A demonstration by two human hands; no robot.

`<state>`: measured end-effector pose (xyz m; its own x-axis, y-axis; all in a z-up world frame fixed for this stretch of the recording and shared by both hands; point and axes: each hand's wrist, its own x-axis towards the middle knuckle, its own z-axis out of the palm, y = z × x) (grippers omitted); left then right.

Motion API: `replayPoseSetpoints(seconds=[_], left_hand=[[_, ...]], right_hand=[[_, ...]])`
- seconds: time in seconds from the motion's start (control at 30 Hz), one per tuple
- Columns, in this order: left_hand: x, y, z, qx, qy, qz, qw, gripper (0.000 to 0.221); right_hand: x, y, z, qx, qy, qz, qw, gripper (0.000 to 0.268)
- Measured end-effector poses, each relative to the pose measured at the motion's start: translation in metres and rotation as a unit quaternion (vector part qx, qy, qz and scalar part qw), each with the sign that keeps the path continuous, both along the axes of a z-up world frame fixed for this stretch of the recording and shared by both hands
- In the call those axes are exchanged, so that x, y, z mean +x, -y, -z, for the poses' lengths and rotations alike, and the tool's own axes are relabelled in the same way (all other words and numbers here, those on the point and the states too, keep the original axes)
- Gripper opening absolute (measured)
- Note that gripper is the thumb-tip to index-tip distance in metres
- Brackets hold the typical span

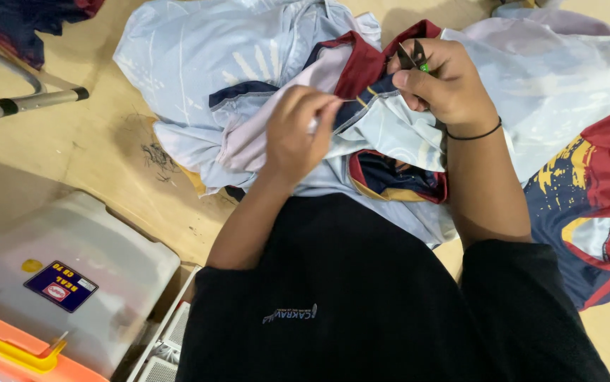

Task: Trimming loose threads from the collars of jerseys using a nipper.

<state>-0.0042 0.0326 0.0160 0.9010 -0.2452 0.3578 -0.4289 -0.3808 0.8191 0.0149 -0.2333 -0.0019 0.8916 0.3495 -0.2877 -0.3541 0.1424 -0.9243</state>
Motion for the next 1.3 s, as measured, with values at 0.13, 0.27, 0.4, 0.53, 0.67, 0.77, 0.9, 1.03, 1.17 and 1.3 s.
replayPoseSetpoints(seconds=[0.13, 0.27, 0.4, 0.53, 0.67, 0.77, 0.9, 1.03, 1.17, 1.3], left_hand=[[-0.013, -0.090, 0.009, 0.064, 0.059, -0.151, 0.985, 0.013], [-0.061, -0.201, 0.068, 0.013, -0.033, -0.392, 0.919, 0.007], [-0.141, -0.310, 0.191, -0.032, -0.063, -0.494, 0.867, 0.008], [-0.189, -0.337, 0.255, 0.110, -0.205, -0.644, 0.728, 0.032], [-0.133, -0.264, 0.169, -0.031, -0.143, -0.642, 0.753, 0.044], [-0.068, -0.192, 0.074, 0.030, -0.012, -0.574, 0.818, 0.035], [-0.021, -0.094, 0.003, -0.046, 0.123, -0.309, 0.942, 0.037], [0.003, 0.006, -0.013, -0.118, -0.056, 0.030, 0.991, 0.057], [0.010, 0.054, -0.001, -0.136, -0.093, 0.098, 0.982, 0.056], [0.017, 0.063, -0.010, -0.127, -0.080, 0.101, 0.983, 0.038]], right_hand=[[0.000, 0.000, 0.001, 0.012, -0.006, 0.007, 1.000, 0.007], [0.001, -0.001, 0.003, 0.014, -0.013, 0.005, 1.000, 0.006], [0.002, 0.001, 0.003, 0.013, -0.025, 0.003, 1.000, 0.006], [0.006, -0.003, 0.003, 0.059, -0.019, 0.006, 0.998, 0.009], [-0.003, 0.002, 0.008, 0.029, -0.032, 0.006, 0.999, 0.011], [-0.004, 0.005, 0.012, 0.038, -0.030, 0.019, 0.999, 0.015], [-0.006, 0.001, 0.009, 0.068, -0.014, 0.040, 0.997, 0.016], [-0.007, 0.008, 0.008, 0.111, -0.023, 0.064, 0.992, 0.015], [-0.007, 0.019, 0.012, 0.136, -0.032, 0.058, 0.988, 0.022], [-0.005, 0.025, 0.015, 0.108, -0.026, 0.039, 0.993, 0.018]])
